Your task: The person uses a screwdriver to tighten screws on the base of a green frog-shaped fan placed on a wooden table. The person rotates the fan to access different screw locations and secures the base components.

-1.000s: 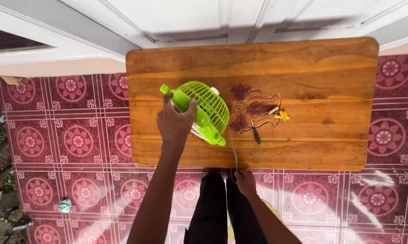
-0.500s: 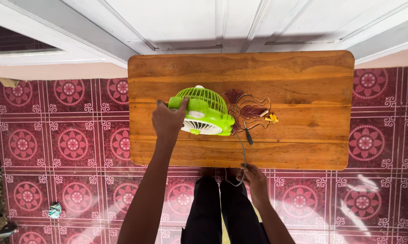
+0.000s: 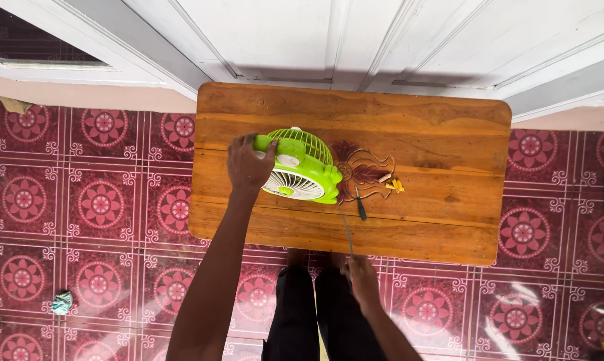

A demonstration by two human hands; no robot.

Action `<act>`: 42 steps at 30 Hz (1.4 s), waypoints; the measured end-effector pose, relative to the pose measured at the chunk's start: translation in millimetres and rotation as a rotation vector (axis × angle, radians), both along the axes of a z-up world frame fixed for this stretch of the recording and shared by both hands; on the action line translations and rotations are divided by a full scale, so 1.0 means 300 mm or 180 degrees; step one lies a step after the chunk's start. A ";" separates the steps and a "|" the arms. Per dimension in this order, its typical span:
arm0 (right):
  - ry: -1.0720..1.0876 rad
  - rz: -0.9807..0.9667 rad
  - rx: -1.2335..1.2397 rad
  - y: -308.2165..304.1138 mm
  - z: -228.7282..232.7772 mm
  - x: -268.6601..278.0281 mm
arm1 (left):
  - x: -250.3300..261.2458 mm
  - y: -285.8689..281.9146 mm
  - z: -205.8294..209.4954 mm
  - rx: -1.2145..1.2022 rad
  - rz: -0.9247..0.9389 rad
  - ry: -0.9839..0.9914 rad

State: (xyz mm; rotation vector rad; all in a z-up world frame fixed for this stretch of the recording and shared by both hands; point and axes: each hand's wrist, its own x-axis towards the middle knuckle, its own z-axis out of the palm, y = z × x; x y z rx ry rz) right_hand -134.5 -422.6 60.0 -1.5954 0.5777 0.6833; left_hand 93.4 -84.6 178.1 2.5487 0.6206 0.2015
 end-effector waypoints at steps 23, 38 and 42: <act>-0.0538 0.1292 0.0125 0.131 0.613 0.127 | 0.008 -0.044 -0.110 -0.1060 0.0121 0.0007; -0.0767 0.2068 0.0802 0.512 0.656 0.311 | -0.111 0.133 -0.370 -0.1218 0.1631 0.0476; -0.1525 0.1996 0.1004 0.496 0.592 0.147 | -0.189 0.150 -0.394 -0.1828 0.2221 0.0110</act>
